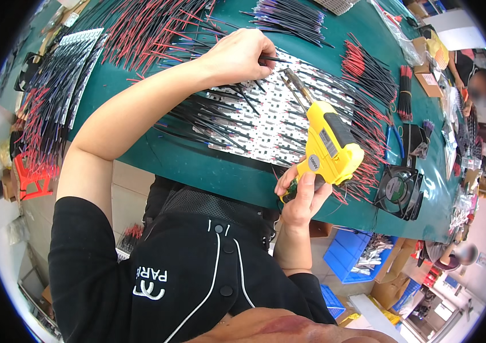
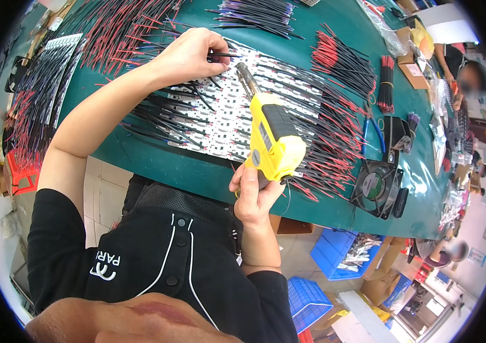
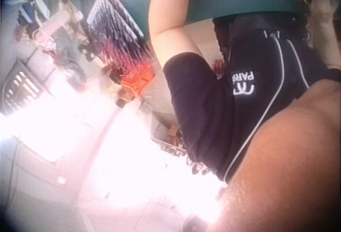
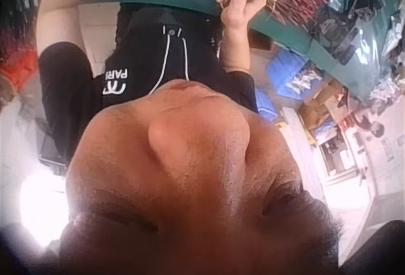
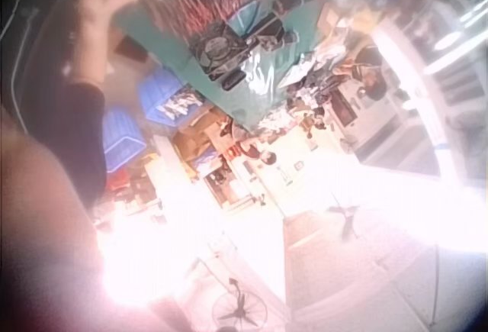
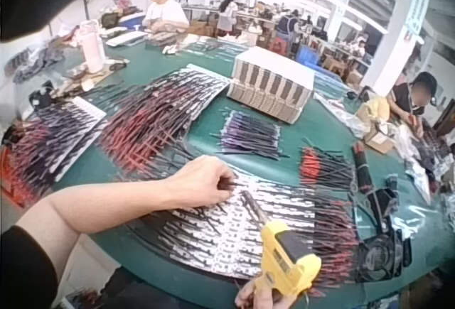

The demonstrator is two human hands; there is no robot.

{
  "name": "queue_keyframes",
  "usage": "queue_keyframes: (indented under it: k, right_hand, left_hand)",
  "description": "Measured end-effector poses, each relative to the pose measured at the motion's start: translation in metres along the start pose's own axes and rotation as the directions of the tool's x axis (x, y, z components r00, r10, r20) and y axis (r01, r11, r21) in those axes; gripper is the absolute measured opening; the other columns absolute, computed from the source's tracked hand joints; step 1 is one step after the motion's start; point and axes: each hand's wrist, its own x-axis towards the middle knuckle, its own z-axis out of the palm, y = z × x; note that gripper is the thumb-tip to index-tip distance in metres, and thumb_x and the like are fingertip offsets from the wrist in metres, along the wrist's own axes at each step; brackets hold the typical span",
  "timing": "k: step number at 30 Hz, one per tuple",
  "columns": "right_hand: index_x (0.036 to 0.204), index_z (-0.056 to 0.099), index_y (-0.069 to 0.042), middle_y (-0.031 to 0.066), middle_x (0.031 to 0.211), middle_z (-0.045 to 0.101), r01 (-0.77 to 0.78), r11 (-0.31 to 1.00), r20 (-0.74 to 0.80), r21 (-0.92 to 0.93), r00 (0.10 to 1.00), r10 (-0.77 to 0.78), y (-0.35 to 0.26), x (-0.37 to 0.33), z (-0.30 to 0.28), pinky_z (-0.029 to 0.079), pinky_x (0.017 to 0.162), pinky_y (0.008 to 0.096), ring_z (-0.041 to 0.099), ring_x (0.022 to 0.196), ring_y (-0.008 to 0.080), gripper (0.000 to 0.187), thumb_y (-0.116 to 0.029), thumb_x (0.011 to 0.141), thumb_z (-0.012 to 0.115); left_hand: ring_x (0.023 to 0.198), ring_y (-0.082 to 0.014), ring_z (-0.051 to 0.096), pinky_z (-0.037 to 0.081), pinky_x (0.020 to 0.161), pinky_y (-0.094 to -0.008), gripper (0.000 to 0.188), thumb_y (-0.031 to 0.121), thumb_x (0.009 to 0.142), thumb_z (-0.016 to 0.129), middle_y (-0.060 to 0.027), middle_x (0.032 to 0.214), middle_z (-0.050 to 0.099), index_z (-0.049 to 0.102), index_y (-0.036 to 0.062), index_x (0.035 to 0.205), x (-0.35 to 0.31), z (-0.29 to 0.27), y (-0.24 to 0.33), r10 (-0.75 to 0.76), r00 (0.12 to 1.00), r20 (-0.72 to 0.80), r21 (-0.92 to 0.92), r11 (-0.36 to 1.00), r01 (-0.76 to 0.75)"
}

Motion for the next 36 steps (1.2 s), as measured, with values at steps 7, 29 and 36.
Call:
queue_keyframes:
  k: [7,29,36]
  right_hand:
    - [0.107,0.043,0.002,0.0053,0.058,0.049,-0.018,0.999,-0.019,-0.032,1.0,0.018,0.002,0.0,0.001,0.037,0.04,0.0207,0.044,0.042,0.0096,0.021,-0.005,0.088,0.044]
    - [0.114,0.04,0.01,0.0078,0.057,0.047,-0.032,0.995,-0.027,-0.092,0.999,0.03,-0.009,-0.003,0.003,0.037,0.037,0.0235,0.042,0.041,0.0118,0.04,-0.023,0.092,0.044]
    - [0.106,0.042,0.007,0.009,0.058,0.047,-0.015,0.994,0.004,-0.107,1.0,0.016,-0.003,-0.005,0.0,0.038,0.038,0.0235,0.043,0.042,0.0129,0.034,-0.024,0.092,0.046]
  left_hand:
    - [0.07,-0.0231,0.062,0.047,0.066,-0.0315,0.015,0.01,0.066,0.067,-0.0139,0.072,0.063,0.064,-0.002,0.076,0.002,0.0,0.002,0.0,1.0,0.031,0.045,0.999,-0.002]
    - [0.068,-0.0251,0.06,0.046,0.064,-0.0333,0.014,0.009,0.066,0.067,-0.0138,0.07,0.061,0.064,-0.0009,0.075,0.007,-0.001,-0.005,0.09,0.994,0.06,0.066,0.993,-0.094]
    - [0.067,-0.0241,0.061,0.047,0.065,-0.0324,0.014,0.007,0.067,0.067,-0.0145,0.071,0.062,0.064,-0.0026,0.077,0.013,-0.007,-0.003,0.122,0.982,0.146,0.067,0.989,-0.133]
